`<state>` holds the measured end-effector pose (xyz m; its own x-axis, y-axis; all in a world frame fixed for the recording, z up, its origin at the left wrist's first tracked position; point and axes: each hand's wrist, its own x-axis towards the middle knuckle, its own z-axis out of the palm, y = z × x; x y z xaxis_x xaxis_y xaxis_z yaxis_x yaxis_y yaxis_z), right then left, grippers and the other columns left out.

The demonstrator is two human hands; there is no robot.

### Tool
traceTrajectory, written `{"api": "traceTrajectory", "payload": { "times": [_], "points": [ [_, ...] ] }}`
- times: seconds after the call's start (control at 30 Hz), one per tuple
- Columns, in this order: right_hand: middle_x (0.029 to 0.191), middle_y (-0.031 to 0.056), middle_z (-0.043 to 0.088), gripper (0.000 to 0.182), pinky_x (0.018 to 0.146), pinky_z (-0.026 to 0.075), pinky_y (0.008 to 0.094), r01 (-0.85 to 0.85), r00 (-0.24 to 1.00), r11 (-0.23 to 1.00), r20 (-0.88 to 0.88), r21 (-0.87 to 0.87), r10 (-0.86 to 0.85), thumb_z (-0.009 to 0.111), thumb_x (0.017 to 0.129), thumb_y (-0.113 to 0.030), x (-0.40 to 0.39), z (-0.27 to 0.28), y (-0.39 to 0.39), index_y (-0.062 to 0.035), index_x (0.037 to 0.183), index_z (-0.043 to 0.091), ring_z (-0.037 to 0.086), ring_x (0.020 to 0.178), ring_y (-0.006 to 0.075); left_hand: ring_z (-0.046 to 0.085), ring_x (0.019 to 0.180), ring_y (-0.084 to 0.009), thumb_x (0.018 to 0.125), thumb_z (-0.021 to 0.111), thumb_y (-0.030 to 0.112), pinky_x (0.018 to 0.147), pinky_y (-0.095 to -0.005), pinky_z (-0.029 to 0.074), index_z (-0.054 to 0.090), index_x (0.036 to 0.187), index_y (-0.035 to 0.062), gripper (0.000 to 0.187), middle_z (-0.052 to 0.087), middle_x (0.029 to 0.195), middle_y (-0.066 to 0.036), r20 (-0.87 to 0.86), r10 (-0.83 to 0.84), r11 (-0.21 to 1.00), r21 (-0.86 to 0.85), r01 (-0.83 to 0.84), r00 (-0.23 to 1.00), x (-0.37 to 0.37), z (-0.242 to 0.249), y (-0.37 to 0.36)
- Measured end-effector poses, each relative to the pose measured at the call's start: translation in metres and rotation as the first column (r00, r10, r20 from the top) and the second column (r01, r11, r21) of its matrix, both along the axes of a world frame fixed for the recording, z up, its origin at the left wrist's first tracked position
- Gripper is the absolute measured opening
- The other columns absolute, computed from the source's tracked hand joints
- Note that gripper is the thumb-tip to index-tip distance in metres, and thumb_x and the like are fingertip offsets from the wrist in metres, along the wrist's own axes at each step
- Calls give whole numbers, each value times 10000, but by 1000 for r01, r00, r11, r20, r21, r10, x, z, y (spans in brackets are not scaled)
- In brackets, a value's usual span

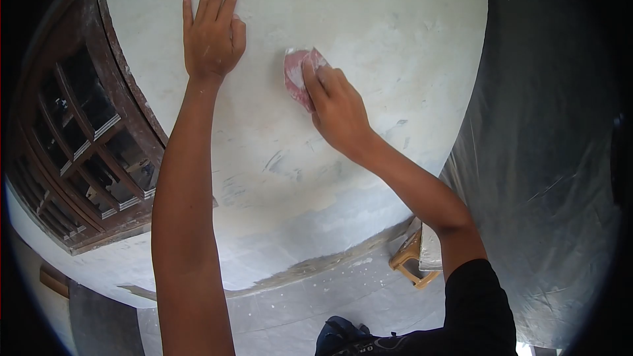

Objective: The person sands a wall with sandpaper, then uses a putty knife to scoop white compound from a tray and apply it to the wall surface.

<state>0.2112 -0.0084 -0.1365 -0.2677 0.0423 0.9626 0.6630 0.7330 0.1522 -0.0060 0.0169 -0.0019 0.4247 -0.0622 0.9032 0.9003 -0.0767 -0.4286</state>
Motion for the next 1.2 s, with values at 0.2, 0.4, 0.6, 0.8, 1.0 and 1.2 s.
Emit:
{"api": "traceTrajectory", "payload": {
  "times": [0.2,0.4,0.6,0.8,1.0,1.2],
  "points": [
    [979,141,561,472,697,525,346,269,953,955,-180,128,-244,621,735,60,12,52,55,106,1204,598,560,867,269,363,1470,-233,887,444,116,1209,-539,218,531,1444,130,564,455,1548,-55,-9,39,999,14,-38,999,0,-1,1],
    [1035,152,527,568,757,529,377,47,986,995,161,-87,-32,648,719,60,-6,-57,5,109,1277,554,552,888,289,363,1470,-242,888,442,114,1204,-533,235,530,1442,119,562,456,1547,-62,-10,19,1000,10,-19,1000,0,-1,2],
    [1043,180,574,598,708,542,397,72,986,995,-145,-65,-80,633,684,119,18,39,11,96,1276,545,583,917,327,378,1458,-234,871,477,127,1208,-501,252,558,1415,129,550,461,1543,-55,-16,62,998,27,-62,998,0,0,1],
    [987,154,572,495,714,537,333,322,943,946,-99,42,-316,631,736,51,6,31,50,122,1224,582,582,867,271,373,1463,-241,873,466,113,1200,-517,256,543,1429,124,561,455,1547,-60,-14,43,999,20,-43,999,1,0,1],
    [1053,184,568,495,753,556,382,34,995,979,102,-202,-14,627,753,53,-10,-26,-9,127,1237,561,594,918,303,371,1465,-247,875,450,101,1193,-531,257,531,1442,124,574,451,1550,-63,-14,4,1000,17,-4,1000,1,0,2],
    [1090,190,588,506,681,545,373,229,955,973,-191,-2,-225,653,708,98,10,70,35,121,1208,575,590,884,307,371,1465,-240,876,451,106,1196,-527,254,536,1439,126,570,451,1550,-61,-6,10,1000,15,-9,1000,1,-1,1]
  ]
}}
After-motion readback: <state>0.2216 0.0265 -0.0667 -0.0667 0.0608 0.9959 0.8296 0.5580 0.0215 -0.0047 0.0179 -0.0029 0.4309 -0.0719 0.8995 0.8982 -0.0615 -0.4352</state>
